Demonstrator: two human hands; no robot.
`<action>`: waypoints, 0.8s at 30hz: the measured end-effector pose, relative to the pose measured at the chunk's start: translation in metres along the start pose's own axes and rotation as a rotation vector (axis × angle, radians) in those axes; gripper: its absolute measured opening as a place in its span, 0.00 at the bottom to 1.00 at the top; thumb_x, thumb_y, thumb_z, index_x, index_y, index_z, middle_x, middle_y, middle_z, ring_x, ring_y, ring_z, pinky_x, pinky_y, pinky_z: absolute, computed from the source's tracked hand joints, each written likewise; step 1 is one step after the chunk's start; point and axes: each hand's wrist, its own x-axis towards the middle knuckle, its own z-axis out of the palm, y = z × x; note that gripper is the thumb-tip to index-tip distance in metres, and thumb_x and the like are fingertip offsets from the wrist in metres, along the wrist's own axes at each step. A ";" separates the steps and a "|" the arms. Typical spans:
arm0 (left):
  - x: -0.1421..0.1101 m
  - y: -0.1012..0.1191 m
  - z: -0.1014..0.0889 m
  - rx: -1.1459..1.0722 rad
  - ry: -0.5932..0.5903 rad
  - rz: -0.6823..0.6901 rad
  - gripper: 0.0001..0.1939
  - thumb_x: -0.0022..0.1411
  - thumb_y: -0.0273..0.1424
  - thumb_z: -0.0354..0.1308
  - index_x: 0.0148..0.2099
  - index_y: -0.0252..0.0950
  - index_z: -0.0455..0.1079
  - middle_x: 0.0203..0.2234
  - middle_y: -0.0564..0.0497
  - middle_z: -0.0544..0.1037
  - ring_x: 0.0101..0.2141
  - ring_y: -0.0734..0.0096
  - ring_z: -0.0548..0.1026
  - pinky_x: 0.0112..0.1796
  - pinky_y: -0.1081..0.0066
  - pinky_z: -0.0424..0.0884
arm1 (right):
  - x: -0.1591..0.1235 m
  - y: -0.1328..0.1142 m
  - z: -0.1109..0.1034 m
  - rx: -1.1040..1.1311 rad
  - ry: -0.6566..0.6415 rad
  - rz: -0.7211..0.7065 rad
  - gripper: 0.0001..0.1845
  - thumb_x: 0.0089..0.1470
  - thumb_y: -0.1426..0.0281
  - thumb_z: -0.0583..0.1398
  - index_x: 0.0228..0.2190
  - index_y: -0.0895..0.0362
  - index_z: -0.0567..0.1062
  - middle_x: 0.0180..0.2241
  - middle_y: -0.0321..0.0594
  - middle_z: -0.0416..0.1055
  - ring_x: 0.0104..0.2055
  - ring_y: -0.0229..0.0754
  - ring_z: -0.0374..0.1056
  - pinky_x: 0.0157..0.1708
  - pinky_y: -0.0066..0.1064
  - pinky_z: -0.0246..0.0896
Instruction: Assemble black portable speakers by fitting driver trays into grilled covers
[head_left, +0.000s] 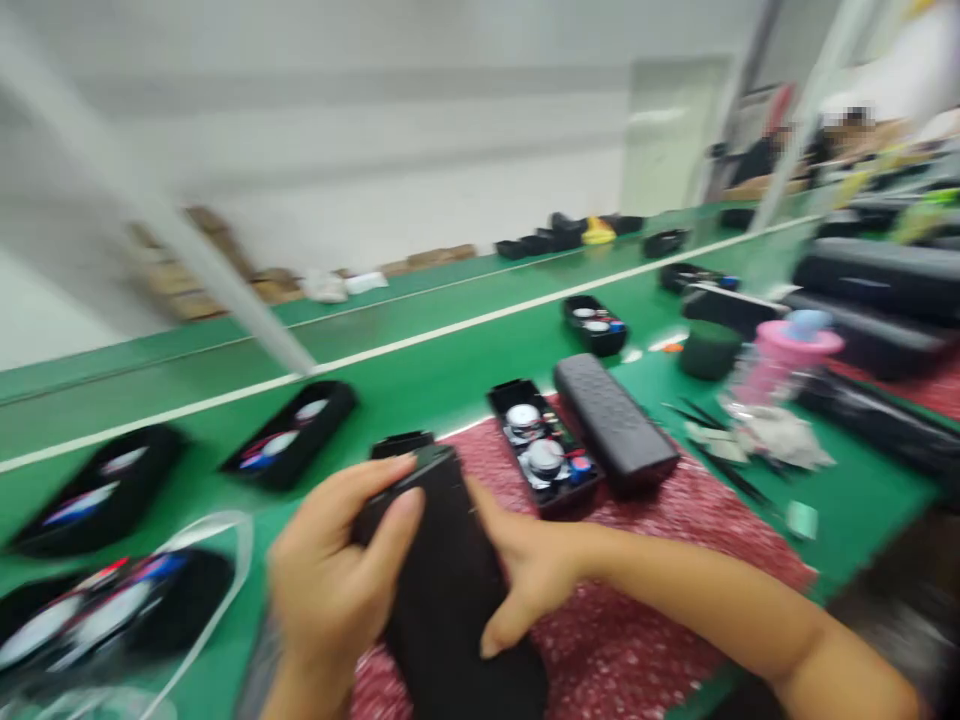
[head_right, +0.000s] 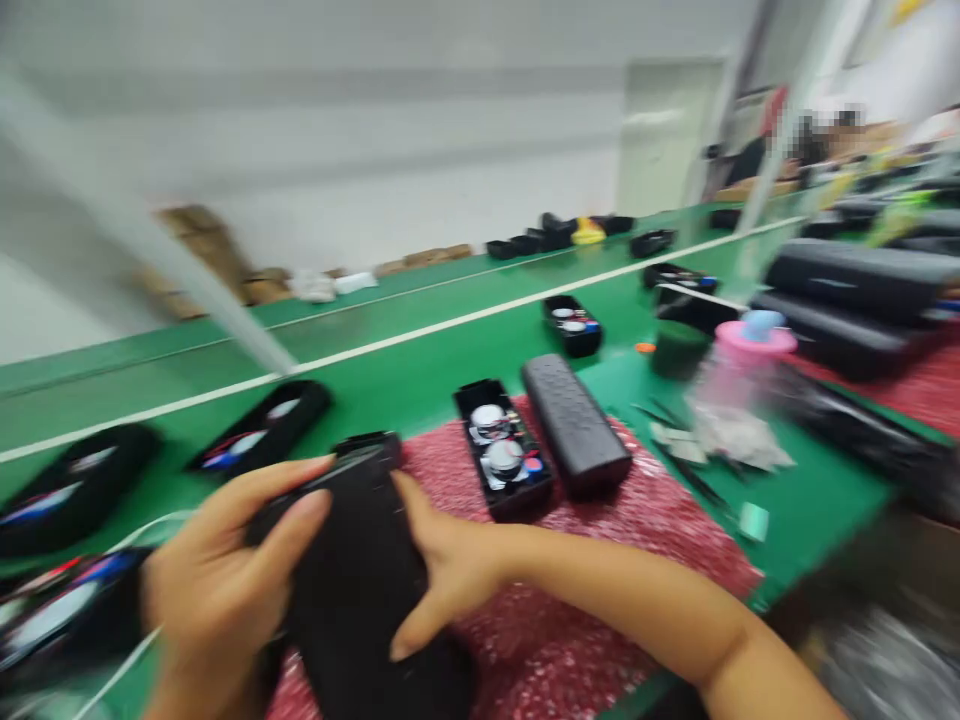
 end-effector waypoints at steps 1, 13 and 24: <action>-0.001 0.001 -0.001 -0.026 -0.002 -0.020 0.08 0.59 0.36 0.60 0.39 0.41 0.76 0.35 0.54 0.80 0.35 0.66 0.77 0.40 0.67 0.72 | -0.004 -0.001 0.003 0.048 0.031 -0.019 0.85 0.26 0.69 0.75 0.62 0.58 0.16 0.67 0.59 0.34 0.67 0.56 0.45 0.64 0.44 0.44; 0.003 0.008 0.005 -0.169 0.014 -0.064 0.06 0.56 0.29 0.61 0.38 0.36 0.76 0.35 0.51 0.81 0.37 0.68 0.77 0.43 0.67 0.70 | -0.019 0.009 0.003 0.086 0.070 0.041 0.72 0.39 0.70 0.71 0.65 0.50 0.24 0.68 0.49 0.30 0.68 0.55 0.41 0.63 0.47 0.49; 0.001 0.011 0.004 -0.142 0.032 -0.047 0.06 0.57 0.29 0.60 0.39 0.37 0.76 0.35 0.53 0.81 0.37 0.69 0.77 0.44 0.68 0.71 | -0.019 0.003 0.004 0.087 0.049 0.034 0.71 0.41 0.71 0.70 0.64 0.47 0.22 0.69 0.48 0.31 0.67 0.57 0.44 0.59 0.46 0.58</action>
